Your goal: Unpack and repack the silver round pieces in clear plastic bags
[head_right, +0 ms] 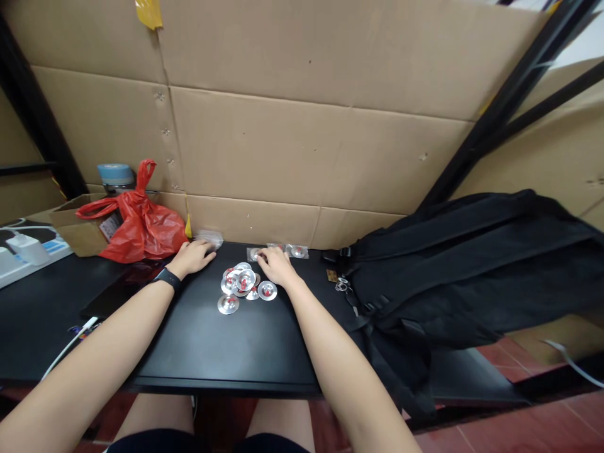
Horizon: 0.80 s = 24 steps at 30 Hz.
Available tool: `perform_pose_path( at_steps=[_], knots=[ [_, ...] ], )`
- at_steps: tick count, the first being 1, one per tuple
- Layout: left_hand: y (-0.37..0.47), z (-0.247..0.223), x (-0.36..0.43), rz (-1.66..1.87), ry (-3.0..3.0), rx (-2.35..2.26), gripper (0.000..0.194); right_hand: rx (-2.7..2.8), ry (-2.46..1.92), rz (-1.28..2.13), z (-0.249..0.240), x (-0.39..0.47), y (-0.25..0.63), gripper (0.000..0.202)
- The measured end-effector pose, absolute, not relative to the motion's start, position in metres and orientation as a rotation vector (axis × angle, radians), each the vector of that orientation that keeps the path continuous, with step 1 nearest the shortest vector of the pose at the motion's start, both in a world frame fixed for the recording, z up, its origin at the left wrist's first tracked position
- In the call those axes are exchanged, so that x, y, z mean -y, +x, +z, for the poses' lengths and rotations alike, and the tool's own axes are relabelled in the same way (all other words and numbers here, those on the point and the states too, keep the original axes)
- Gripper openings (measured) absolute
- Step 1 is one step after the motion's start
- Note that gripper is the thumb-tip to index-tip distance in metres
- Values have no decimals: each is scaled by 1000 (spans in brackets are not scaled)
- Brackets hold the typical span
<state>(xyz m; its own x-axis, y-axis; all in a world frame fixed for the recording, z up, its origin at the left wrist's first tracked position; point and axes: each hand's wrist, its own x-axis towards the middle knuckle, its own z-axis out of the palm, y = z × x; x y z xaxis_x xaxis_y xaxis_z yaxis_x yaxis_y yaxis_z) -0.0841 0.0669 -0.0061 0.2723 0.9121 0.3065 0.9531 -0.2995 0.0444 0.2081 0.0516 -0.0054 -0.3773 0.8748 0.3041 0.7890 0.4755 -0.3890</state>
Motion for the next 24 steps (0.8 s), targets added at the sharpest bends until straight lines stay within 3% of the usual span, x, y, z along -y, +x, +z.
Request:
perform_pose_path(
  at_steps=[7,20,24],
  knots=[
    [-83,-10,-72,-395,-2411,1834,37,2351,-1299,256,-10,-53,213,37],
    [-66,-9,-73,-369,-2332,1944,49,2324,-1346,114,-6,-56,221,18],
    [-65,-8,-72,-347,-2307,1922,51,2197,-1450,-1,-5,-58,223,21]
  ],
)
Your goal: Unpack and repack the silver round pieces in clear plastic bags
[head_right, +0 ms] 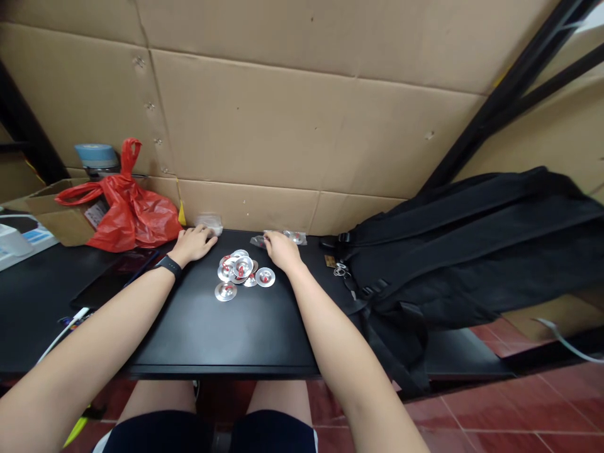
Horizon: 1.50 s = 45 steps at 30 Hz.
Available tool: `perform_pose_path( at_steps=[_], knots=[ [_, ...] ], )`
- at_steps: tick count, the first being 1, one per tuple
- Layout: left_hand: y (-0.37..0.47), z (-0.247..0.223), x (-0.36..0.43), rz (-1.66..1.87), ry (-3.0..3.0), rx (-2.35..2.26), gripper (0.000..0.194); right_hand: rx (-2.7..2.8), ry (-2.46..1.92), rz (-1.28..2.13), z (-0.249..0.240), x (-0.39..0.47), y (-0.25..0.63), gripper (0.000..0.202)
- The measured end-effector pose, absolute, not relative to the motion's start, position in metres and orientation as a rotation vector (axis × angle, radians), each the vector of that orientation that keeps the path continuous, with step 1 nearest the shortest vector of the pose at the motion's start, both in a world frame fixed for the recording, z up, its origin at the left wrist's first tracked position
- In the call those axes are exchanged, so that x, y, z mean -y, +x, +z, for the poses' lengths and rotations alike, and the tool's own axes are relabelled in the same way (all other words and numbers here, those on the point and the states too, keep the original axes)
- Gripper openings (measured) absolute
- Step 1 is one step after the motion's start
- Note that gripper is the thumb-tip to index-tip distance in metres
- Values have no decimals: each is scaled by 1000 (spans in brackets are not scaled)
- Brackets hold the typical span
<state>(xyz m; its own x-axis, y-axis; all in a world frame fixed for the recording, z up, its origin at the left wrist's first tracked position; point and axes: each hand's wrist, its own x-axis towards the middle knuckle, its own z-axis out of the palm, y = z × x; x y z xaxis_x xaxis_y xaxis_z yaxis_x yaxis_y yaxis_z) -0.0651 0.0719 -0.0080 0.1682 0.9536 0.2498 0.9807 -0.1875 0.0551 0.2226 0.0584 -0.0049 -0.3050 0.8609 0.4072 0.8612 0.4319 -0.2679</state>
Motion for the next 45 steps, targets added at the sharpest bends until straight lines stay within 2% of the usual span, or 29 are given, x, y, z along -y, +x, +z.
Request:
perform_pose_path(
  at_steps=[4,8,13,16,23,29,32,39,43,45],
  knots=[
    [-65,-8,-71,-346,-2296,1916,54,2019,-1535,17,-7,-60,229,17],
    [-64,-8,-71,-390,-2299,1903,56,1822,-1343,231,-6,-63,235,10],
    [-64,-5,-68,-469,-2280,1881,53,1681,-1008,663,12,-56,233,26],
    [-65,-1,-63,-516,-2312,1832,49,1673,-922,788,24,-42,225,31],
    [-64,8,-46,-526,-2349,1849,43,1766,-954,740,30,-16,207,34],
    [-59,18,-40,-426,-2418,1951,54,2002,-979,503,24,-15,207,25],
    [-57,24,-36,-421,-2433,1910,52,1981,-977,414,24,-14,208,26],
    [-43,38,-22,-715,-2284,1744,38,2069,-971,372,30,-10,209,21],
    [-24,41,-16,-966,-2795,1572,39,1984,-935,390,30,-8,204,21],
    [-14,38,-13,-1105,-3018,1470,52,1927,-914,416,30,-8,202,21]
  ],
)
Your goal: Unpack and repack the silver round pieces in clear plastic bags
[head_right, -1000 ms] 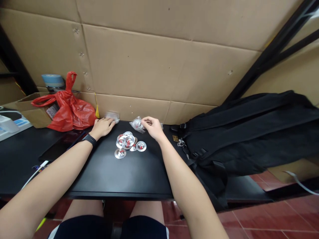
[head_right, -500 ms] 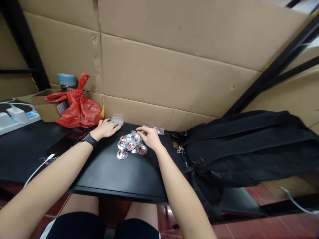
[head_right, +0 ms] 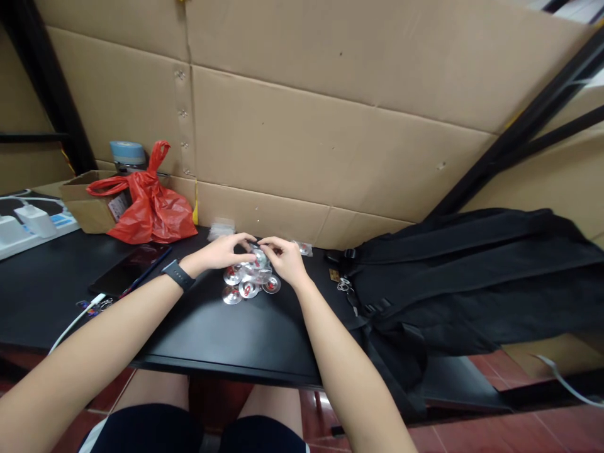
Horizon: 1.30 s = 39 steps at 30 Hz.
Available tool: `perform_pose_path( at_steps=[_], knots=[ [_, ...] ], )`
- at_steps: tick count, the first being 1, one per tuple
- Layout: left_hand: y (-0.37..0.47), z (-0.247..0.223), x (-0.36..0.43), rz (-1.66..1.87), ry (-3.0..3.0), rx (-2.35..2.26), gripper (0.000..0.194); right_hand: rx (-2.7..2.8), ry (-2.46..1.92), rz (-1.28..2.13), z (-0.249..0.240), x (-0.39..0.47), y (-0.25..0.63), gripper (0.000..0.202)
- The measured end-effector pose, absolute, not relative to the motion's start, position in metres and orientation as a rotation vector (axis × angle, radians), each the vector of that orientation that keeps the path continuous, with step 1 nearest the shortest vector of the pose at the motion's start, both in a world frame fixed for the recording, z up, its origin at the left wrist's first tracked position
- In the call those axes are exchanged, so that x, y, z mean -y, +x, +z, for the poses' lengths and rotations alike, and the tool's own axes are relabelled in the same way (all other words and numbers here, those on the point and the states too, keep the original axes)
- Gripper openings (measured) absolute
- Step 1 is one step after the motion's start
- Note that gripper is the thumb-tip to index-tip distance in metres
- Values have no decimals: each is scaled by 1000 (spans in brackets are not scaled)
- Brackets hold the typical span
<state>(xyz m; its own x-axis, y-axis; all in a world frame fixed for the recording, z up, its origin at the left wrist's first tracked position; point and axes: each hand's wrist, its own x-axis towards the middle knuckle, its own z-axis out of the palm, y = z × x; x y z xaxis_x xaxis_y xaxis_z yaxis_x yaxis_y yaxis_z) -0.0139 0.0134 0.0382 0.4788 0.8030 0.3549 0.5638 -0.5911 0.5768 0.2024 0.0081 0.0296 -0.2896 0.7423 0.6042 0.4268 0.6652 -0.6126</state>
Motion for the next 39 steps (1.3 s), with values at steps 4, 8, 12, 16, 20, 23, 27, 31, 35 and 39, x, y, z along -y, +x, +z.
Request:
perform_pose_path(
  at_steps=[4,8,12,16,20,23,27,31,35,39],
  knots=[
    [0,29,-10,961,2215,-985,58,1786,-872,512,29,-11,202,23],
    [2,23,-12,972,2170,-1014,50,1687,-854,661,27,-14,202,28],
    [-1,19,-17,937,2148,-1032,49,1677,-882,673,25,-15,199,30],
    [-3,14,-23,965,2043,-907,34,1671,-880,636,24,-17,199,30],
    [-3,11,-28,1044,1935,-918,22,1671,-899,657,24,-20,202,33],
    [-2,9,-31,1134,1860,-947,22,1697,-874,747,26,-19,206,40],
    [-1,10,-30,1198,1771,-950,24,1699,-844,851,27,-18,211,48],
    [1,13,-27,1269,1727,-966,24,1583,-861,878,26,-21,213,49],
    [5,16,-23,1309,1686,-990,25,1495,-874,882,24,-24,211,50],
    [10,13,-21,1410,1594,-975,33,1444,-918,811,25,-25,212,53]
  ],
)
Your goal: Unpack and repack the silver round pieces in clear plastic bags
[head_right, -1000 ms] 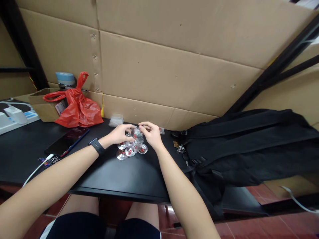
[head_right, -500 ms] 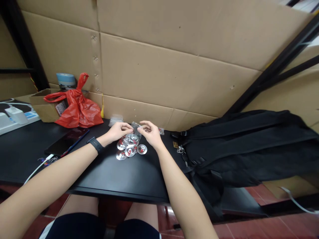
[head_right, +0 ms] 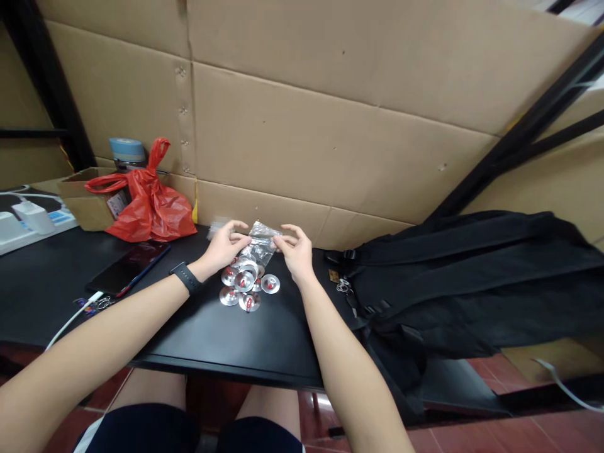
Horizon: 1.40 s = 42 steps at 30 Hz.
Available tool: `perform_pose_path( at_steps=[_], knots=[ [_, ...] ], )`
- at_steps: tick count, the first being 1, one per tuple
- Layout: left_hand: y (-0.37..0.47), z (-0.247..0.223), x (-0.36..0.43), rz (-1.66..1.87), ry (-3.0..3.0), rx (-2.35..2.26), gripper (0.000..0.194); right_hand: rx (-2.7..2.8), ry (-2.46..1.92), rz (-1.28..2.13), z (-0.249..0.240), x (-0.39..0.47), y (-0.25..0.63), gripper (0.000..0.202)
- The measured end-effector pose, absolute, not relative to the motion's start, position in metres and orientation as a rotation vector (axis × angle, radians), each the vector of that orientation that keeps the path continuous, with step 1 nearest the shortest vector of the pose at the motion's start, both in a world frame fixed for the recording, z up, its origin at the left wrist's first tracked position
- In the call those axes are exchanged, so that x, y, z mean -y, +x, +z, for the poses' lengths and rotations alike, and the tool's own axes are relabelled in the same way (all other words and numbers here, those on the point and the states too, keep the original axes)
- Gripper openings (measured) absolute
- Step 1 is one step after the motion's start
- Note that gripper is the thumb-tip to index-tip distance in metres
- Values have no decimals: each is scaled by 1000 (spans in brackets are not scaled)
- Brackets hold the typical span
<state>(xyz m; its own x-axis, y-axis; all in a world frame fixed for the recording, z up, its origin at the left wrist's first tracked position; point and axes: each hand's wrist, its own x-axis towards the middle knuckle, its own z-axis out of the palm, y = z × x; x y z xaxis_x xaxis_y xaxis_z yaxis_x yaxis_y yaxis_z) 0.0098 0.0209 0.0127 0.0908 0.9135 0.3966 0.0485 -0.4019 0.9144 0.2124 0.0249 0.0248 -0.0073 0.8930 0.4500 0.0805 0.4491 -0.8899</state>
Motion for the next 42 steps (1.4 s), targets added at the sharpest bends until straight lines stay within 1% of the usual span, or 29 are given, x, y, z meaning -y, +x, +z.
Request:
perform_pose_path(
  at_steps=[2,4,5,7,8,10,11,12,14,16,20,22,24,26,30,33,35,37,40,42],
  knots=[
    [13,11,-20,1452,1561,-970,30,1489,-906,825,26,-24,214,57],
    [16,9,-19,1468,1583,-968,19,1572,-865,896,27,-22,215,61],
    [18,9,-17,1472,1614,-968,15,1613,-844,933,26,-21,215,59],
    [19,11,-13,1493,1699,-1002,10,1662,-832,962,25,-21,214,41],
    [19,12,-10,1515,1762,-1046,11,1670,-845,955,24,-21,214,31],
    [18,17,-2,1547,1977,-1173,18,1671,-900,944,21,-23,213,24],
    [18,20,2,1523,2140,-1220,22,1664,-934,951,20,-23,213,24],
    [17,23,6,1456,2329,-1234,26,1656,-962,963,19,-24,214,30],
    [17,27,13,1238,2676,-1174,34,1646,-993,977,18,-26,215,49],
    [18,29,17,1049,2886,-1092,37,1643,-989,964,17,-27,215,64],
    [21,30,18,940,3070,-1039,37,1604,-967,968,16,-27,214,74],
    [20,31,17,918,3136,-1083,31,1569,-945,996,17,-26,212,77],
    [19,32,15,906,3185,-1159,21,1553,-888,1053,18,-25,210,77],
    [17,32,13,918,3223,-1201,14,1566,-812,1111,18,-23,209,73],
    [19,30,11,966,3281,-1172,16,1604,-742,1164,17,-22,208,57],
    [23,28,11,949,3302,-1184,15,1629,-764,1220,18,-22,209,59],
    [20,31,9,917,3301,-1224,14,1641,-812,1178,19,-23,210,67],
    [6,37,2,894,3256,-1278,14,1625,-884,1054,20,-24,212,74],
    [-37,48,-17,854,3069,-1300,17,1571,-978,879,20,-29,217,75],
    [-71,51,-32,780,2969,-1319,19,1558,-1007,834,18,-33,221,75]
  ],
)
